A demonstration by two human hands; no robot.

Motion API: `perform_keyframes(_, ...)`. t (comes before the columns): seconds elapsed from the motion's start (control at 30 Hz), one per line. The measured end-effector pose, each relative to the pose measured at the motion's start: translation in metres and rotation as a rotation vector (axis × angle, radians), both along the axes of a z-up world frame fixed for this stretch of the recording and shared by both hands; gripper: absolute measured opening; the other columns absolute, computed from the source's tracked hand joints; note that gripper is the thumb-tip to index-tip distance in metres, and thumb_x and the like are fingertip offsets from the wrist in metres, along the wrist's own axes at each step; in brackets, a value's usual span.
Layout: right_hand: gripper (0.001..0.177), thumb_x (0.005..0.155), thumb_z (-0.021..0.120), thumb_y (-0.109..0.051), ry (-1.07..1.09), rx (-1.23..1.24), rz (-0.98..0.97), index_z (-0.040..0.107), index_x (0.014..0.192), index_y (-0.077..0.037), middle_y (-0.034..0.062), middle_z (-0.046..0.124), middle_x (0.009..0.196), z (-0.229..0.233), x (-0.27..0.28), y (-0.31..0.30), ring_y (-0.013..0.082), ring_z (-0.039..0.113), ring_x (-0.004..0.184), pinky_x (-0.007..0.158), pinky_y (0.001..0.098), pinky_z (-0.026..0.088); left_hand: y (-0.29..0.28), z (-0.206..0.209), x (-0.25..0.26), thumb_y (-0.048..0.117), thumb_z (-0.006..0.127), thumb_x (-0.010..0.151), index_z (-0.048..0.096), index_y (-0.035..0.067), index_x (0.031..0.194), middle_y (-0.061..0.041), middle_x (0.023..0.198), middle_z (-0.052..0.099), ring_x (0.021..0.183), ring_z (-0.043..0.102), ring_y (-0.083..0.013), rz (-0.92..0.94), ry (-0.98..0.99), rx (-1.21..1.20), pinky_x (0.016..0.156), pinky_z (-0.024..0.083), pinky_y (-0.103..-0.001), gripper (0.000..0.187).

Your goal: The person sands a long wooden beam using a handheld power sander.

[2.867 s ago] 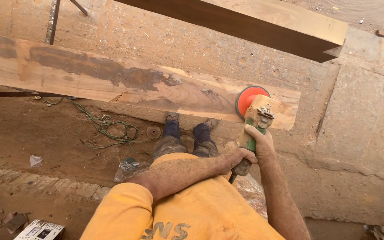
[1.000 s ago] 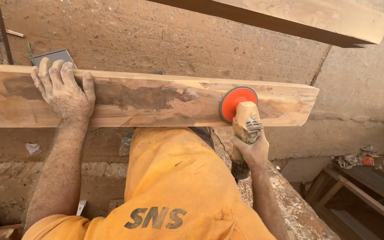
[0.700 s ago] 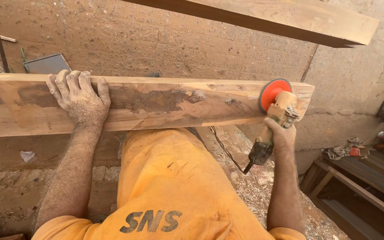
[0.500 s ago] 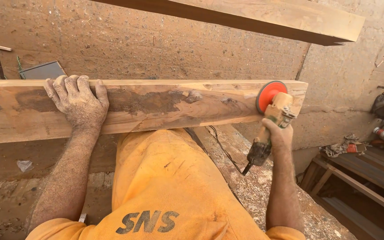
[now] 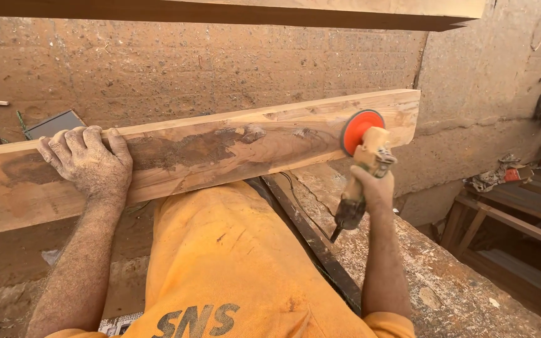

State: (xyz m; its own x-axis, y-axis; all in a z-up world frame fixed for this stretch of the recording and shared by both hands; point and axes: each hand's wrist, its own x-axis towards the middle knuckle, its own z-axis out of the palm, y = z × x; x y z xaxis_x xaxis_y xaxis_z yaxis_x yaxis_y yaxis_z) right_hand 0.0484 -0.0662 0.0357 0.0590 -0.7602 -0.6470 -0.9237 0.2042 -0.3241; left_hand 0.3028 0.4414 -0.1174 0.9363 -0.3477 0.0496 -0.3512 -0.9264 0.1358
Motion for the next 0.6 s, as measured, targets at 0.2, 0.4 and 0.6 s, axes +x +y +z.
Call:
perform_keyframes(0.2,0.057,0.071,0.085,-0.029,-0.085,-0.082,-0.137,0.066,0.12,-0.006,0.0078,0.07,0.103,0.006,-0.022,-0.039,0.0195,0.067,0.091,0.083,0.043,0.06,-0.005,0.002,0.005,0.023,0.049,0.11,0.065,0.003,0.107,-0.014,0.116,0.062,0.133,0.049,-0.0347,0.001,-0.002,-0.034,0.13,0.016,-0.065,0.026)
perform_keyframes(0.4,0.073,0.067,0.088,-0.028,0.084,0.051,0.147,0.056,0.129,-0.007,0.0097,0.07,0.11,0.005,0.019,0.065,0.0198,0.071,0.091,0.084,0.0444,0.063,-0.006,0.005,0.004,0.024,0.049,0.111,0.065,0.003,0.107,-0.015,0.114,0.061,0.132,0.05,-0.0346,-0.004,0.015,-0.017,0.13,0.017,-0.065,0.027)
perform_keyframes(0.6,0.069,0.069,0.087,-0.029,0.021,-0.003,0.118,0.058,0.127,-0.006,0.0106,0.07,0.109,0.004,0.016,0.029,0.02,0.07,0.092,0.082,0.0409,0.062,-0.004,0.008,0.005,0.025,0.05,0.111,0.066,0.002,0.108,-0.015,0.118,0.063,0.132,0.05,-0.035,-0.001,0.019,-0.025,0.129,0.017,-0.065,0.028)
